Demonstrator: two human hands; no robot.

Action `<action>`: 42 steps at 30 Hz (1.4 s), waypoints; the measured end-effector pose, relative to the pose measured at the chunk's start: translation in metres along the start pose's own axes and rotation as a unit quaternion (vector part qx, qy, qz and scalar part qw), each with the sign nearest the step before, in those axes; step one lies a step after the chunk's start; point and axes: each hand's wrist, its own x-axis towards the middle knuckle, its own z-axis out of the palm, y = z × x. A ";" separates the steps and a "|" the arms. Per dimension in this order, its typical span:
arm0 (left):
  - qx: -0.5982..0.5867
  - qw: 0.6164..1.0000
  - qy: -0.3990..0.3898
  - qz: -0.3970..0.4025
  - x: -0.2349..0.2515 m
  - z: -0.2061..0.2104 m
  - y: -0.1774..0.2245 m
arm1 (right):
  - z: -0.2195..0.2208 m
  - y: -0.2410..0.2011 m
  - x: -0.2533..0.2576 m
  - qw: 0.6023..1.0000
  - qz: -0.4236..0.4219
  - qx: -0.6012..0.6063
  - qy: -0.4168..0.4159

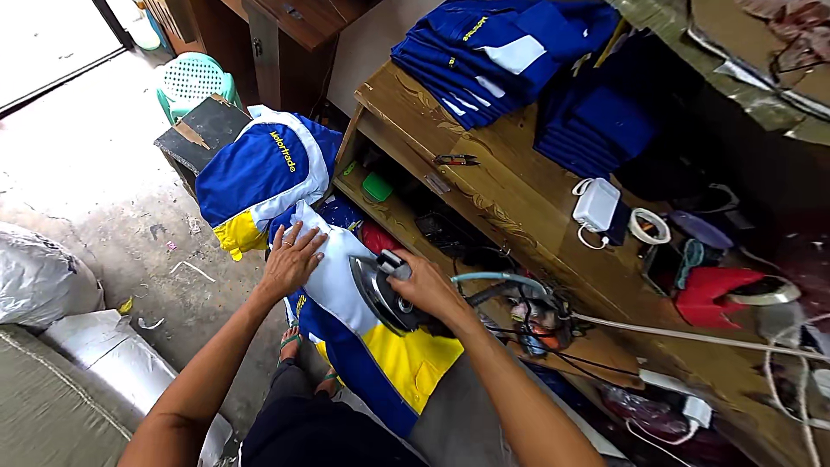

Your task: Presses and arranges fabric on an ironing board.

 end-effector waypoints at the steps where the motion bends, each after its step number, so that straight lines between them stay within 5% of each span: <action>1: -0.001 1.000 -0.005 0.005 0.002 -0.001 -0.006 | 0.001 -0.001 0.011 1.000 0.002 0.013 0.011; 8: -0.014 1.000 -0.018 0.008 0.014 -0.010 -0.015 | 0.019 -0.035 -0.013 0.989 -0.107 -0.063 -0.074; 13: 0.028 0.997 0.021 -0.070 0.026 -0.028 0.040 | 0.054 -0.023 -0.079 0.974 -0.187 -0.095 -0.090; 17: -0.011 0.999 -0.018 -0.032 0.026 0.000 0.062 | 0.039 0.003 -0.095 0.983 -0.126 -0.022 -0.135; 22: 0.006 0.999 -0.042 0.029 0.048 0.001 0.000 | 0.010 0.028 -0.107 0.996 -0.030 0.054 -0.069; 28: -0.016 0.998 0.049 0.035 0.050 -0.011 -0.001 | -0.009 0.015 -0.062 0.999 -0.021 0.041 -0.015; 35: 0.003 0.997 -0.069 0.021 0.047 -0.007 -0.018 | 0.015 -0.048 -0.007 0.991 -0.115 -0.035 -0.052; 42: 0.004 0.982 -0.150 -0.113 0.075 -0.017 0.001 | 0.054 -0.053 -0.072 0.958 -0.234 -0.114 -0.119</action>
